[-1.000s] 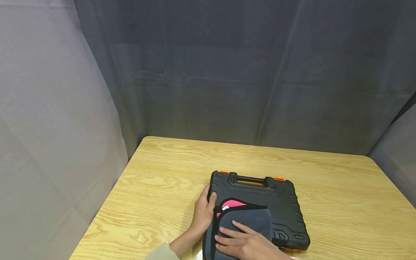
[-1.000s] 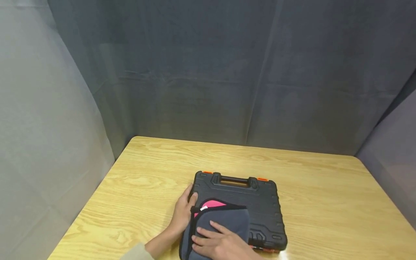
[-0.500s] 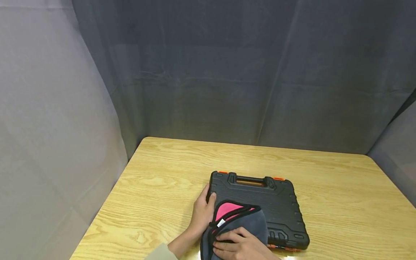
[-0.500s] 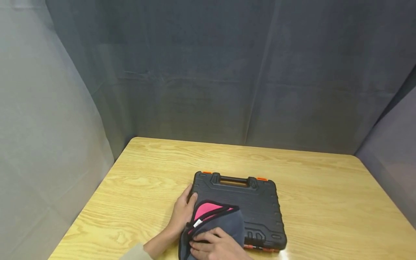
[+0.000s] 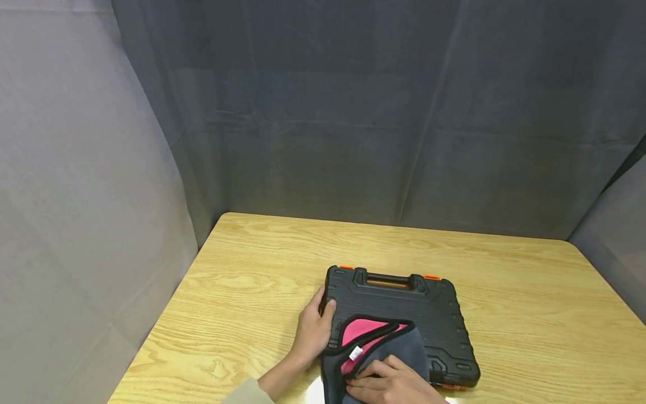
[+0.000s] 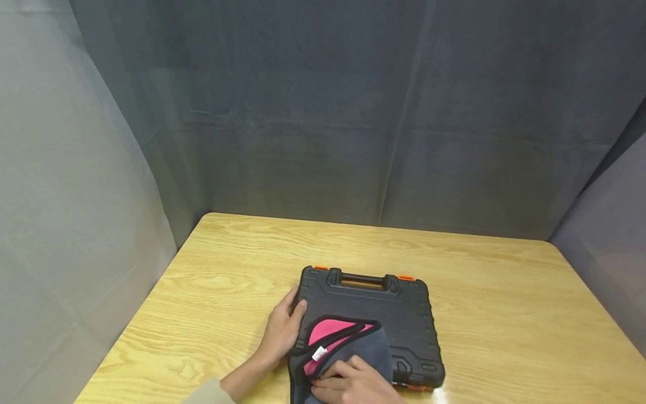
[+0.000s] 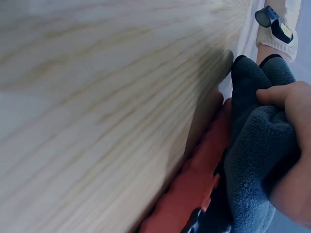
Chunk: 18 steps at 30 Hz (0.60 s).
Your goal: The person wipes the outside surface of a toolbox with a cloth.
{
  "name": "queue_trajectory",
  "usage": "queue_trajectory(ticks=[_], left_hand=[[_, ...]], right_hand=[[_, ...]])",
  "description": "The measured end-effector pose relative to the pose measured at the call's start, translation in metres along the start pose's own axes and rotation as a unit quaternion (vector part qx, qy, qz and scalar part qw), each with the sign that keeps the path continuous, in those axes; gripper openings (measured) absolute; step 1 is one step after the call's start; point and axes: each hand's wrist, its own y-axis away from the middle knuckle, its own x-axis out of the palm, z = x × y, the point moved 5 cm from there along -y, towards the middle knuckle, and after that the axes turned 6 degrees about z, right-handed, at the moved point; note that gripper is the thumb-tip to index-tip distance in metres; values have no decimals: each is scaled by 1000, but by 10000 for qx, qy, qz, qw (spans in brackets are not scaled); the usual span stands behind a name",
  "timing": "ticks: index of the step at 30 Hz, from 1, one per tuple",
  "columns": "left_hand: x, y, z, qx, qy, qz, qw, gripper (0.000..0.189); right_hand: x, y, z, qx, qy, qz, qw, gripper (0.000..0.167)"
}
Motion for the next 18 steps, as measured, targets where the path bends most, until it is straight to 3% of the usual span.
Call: queue_trajectory(ticks=[18], left_hand=[[0,1,3,-125,145,251,9995,54]], right_hand=[[-12,40,-14,548,-544,-370,9963,22]])
